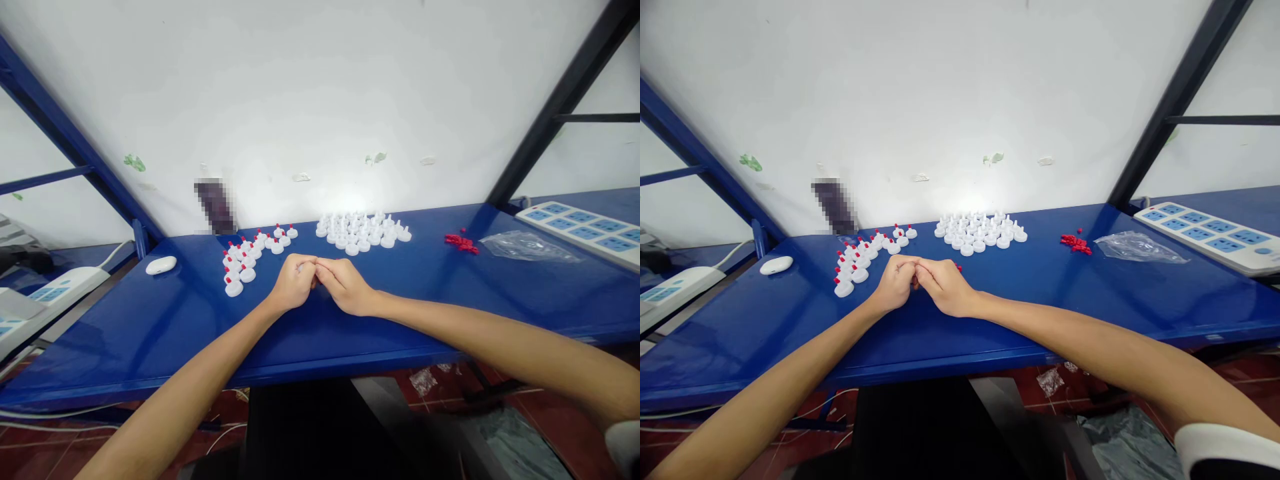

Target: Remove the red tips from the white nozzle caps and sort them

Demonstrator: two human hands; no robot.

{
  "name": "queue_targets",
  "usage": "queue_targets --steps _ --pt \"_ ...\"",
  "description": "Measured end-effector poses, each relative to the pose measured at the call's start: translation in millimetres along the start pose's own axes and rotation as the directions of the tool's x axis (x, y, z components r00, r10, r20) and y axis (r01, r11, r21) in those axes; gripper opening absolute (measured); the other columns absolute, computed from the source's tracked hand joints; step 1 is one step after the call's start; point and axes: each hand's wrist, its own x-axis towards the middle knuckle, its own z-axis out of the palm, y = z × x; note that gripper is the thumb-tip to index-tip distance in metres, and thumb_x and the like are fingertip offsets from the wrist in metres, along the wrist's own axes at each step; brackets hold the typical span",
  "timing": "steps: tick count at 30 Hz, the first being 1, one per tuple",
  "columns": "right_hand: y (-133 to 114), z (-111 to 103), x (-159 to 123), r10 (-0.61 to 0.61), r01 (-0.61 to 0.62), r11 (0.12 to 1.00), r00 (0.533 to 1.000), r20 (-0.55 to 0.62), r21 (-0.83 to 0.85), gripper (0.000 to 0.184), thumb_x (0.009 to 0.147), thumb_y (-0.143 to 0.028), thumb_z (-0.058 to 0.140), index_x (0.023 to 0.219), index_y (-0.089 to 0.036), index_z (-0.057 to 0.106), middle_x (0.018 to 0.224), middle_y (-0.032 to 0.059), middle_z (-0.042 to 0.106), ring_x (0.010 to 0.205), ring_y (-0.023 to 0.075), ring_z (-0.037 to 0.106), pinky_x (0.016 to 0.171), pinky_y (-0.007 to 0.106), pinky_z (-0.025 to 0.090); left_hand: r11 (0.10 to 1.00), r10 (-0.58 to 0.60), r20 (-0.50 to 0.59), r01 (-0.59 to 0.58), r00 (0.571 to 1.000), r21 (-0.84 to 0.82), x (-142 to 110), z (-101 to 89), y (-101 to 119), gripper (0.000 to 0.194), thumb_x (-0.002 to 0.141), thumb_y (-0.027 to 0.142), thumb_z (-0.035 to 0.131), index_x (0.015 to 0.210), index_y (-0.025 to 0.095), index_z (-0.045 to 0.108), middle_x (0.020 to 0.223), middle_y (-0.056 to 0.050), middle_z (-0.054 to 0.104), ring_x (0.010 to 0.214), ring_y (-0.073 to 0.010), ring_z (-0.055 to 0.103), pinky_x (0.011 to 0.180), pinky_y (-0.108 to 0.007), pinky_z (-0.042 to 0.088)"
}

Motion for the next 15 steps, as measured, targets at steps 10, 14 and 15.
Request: queue_targets --steps 10,14,15 --pt "1 -2 7 0.170 -0.142 0.949 0.983 -0.075 0.282 0.038 0.100 -0.048 0.032 0.070 -0.025 0.031 0.054 -0.0086 0.028 0.042 0.0093 0.028 0.043 0.025 0.029 0.996 0.064 -0.173 -0.073 0.983 -0.042 7 -8.3 -7 0.027 0.076 0.024 0.041 0.049 0.020 0.037 0.047 0.002 0.039 0.046 -0.0107 0.037 0.050 -0.027 0.031" --pt "2 -31 11 -0.176 0.165 0.970 0.983 -0.049 -0.177 0.032 0.102 -0.038 0.033 0.074 -0.023 0.037 0.064 -0.0028 0.042 0.058 0.0129 0.041 0.061 0.028 0.036 0.971 -0.063 -0.275 -0.005 0.960 -0.240 15 -22.4 -22 0.031 0.081 0.035 0.036 0.054 0.021 0.035 0.047 0.001 0.039 0.046 -0.0120 0.036 0.047 -0.027 0.031" --pt "4 -37 12 -0.212 0.204 0.949 0.977 -0.008 -0.239 0.030 0.103 -0.035 0.032 0.077 -0.022 0.040 0.068 -0.0013 0.045 0.061 0.0138 0.043 0.063 0.029 0.038 0.970 -0.075 -0.279 0.005 0.957 -0.241 16 -25.4 -25 0.031 0.084 0.037 0.033 0.057 0.021 0.036 0.050 0.000 0.041 0.046 -0.0121 0.036 0.046 -0.027 0.030"
